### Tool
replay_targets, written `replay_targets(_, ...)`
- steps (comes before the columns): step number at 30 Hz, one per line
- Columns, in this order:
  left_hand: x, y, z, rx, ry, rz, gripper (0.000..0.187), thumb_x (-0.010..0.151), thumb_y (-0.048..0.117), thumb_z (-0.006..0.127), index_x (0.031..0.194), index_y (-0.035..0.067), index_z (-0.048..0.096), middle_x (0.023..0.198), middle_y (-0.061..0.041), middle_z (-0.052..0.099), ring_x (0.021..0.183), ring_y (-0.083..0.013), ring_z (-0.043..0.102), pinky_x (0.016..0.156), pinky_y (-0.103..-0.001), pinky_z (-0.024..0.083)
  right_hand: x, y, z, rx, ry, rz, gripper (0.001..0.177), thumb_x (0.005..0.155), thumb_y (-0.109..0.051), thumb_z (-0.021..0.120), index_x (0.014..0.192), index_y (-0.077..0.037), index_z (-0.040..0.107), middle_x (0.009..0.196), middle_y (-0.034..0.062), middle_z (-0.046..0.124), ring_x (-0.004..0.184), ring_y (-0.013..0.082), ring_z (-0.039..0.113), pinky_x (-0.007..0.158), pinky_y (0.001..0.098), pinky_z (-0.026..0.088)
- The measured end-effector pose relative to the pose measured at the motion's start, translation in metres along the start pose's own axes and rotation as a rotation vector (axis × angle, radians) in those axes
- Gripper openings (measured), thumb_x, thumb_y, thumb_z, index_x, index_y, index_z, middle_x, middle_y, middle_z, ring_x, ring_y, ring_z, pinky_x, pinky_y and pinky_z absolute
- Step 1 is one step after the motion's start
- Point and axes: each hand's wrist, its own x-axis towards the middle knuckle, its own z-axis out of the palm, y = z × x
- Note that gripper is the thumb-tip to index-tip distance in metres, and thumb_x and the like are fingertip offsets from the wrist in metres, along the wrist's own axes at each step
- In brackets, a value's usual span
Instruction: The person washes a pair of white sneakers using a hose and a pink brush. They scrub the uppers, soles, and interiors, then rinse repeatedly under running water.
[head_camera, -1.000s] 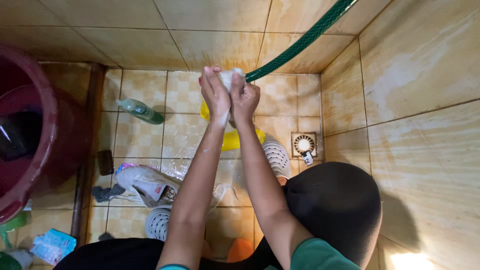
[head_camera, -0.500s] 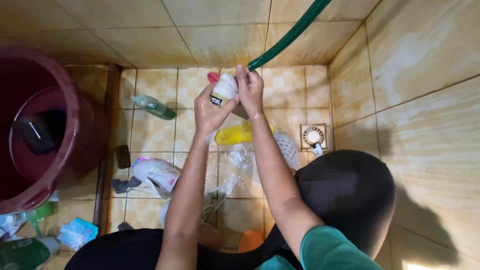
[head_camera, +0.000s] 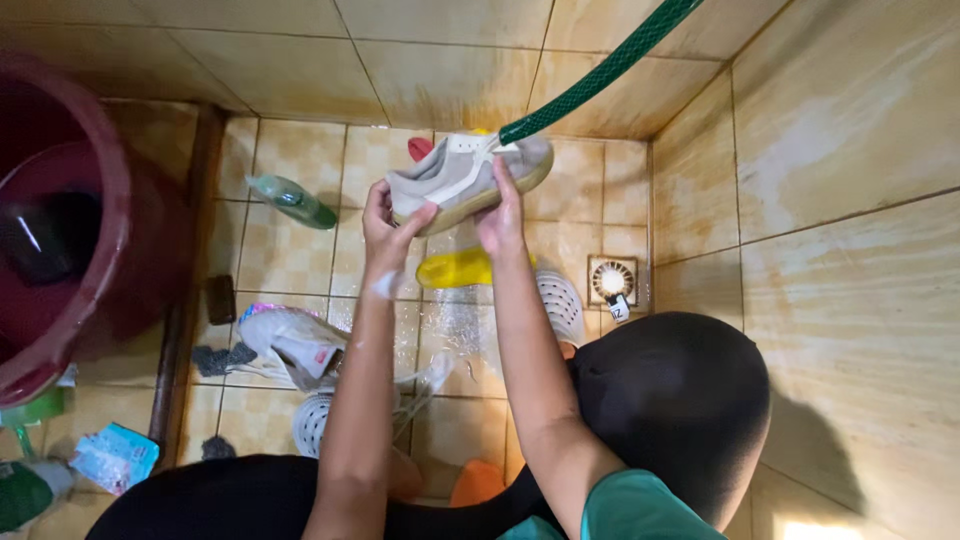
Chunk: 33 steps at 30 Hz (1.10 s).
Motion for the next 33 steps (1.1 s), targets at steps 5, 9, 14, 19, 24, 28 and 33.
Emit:
replay_targets(5, 0.0, 0.011, -0.02, 0.328, -0.131, -0.211, 0.079, 0.074, 0.019, 0.093, 0.139, -0.003, 0.055, 0.127, -0.013, 0.066, 0.116, -0.0202, 0.065, 0.102, -0.032, 0.054, -0.011, 0.002, 0.017, -0.222, -0.001, -0.234, 0.067, 0.094, -0.037, 0.074, 0.146, -0.004, 0.048, 0.14, 0.0126, 0.058, 0.132, 0.0306, 0.053, 0.113, 0.0477, 0.045)
replay_targets(9, 0.003, 0.027, -0.027, 0.247, -0.151, -0.286, 0.079, 0.072, 0.017, 0.094, 0.138, -0.006, 0.059, 0.128, -0.014, 0.069, 0.116, -0.0201, 0.067, 0.103, -0.032, 0.054, -0.008, 0.002, 0.032, -0.229, -0.02, -0.217, 0.08, 0.099, -0.064, 0.046, 0.152, -0.005, 0.041, 0.149, 0.0104, 0.054, 0.138, 0.0254, 0.052, 0.117, 0.0428, 0.042)
replay_targets(14, -0.005, 0.048, -0.033, 0.344, -0.249, -0.286, 0.083, 0.069, 0.01, 0.09, 0.144, -0.003, 0.056, 0.129, -0.012, 0.067, 0.115, -0.0191, 0.066, 0.1, -0.032, 0.055, -0.01, 0.007, 0.049, -0.129, -0.202, -0.096, 0.089, 0.099, -0.073, 0.033, 0.154, -0.003, 0.04, 0.149, 0.0147, 0.054, 0.137, 0.0288, 0.054, 0.117, 0.0441, 0.043)
replay_targets(19, -0.015, 0.053, -0.018, 0.217, -0.229, -0.199, 0.087, 0.073, 0.005, 0.089, 0.147, 0.0, 0.045, 0.132, -0.01, 0.066, 0.116, -0.0175, 0.064, 0.1, -0.031, 0.053, -0.014, 0.022, 0.05, -0.189, -0.156, -0.081, 0.081, 0.102, -0.068, 0.037, 0.15, -0.004, 0.043, 0.137, 0.0166, 0.061, 0.124, 0.0274, 0.062, 0.11, 0.0433, 0.049)
replay_targets(24, -0.028, 0.054, -0.002, 0.403, -0.086, -0.022, 0.073, 0.082, 0.005, 0.085, 0.147, -0.003, 0.053, 0.126, -0.014, 0.074, 0.112, -0.017, 0.07, 0.098, -0.031, 0.056, -0.014, 0.039, 0.038, -0.33, -0.017, -0.173, 0.074, 0.105, -0.061, 0.042, 0.141, 0.002, 0.055, 0.128, 0.0154, 0.067, 0.113, 0.0234, 0.067, 0.1, 0.0387, 0.054)
replay_targets(28, -0.04, 0.055, 0.011, 0.623, -0.031, 0.172, 0.067, 0.086, 0.0, 0.079, 0.148, -0.004, 0.054, 0.125, -0.022, 0.073, 0.116, -0.0296, 0.073, 0.098, -0.035, 0.057, -0.011, 0.035, 0.04, -0.506, -0.001, -0.417, 0.059, 0.109, -0.048, 0.055, 0.136, 0.005, 0.058, 0.122, 0.0113, 0.067, 0.11, 0.0172, 0.063, 0.096, 0.0327, 0.053)
replay_targets(33, -0.046, 0.046, 0.023, 0.855, 0.021, 0.319, 0.067, 0.086, 0.001, 0.076, 0.147, -0.004, 0.05, 0.138, -0.03, 0.061, 0.124, -0.0406, 0.065, 0.1, -0.04, 0.055, -0.014, 0.018, 0.049, -0.65, -0.069, -0.453, 0.048, 0.099, -0.026, 0.072, 0.135, 0.001, 0.054, 0.119, 0.0085, 0.067, 0.107, 0.0175, 0.063, 0.092, 0.0306, 0.053)
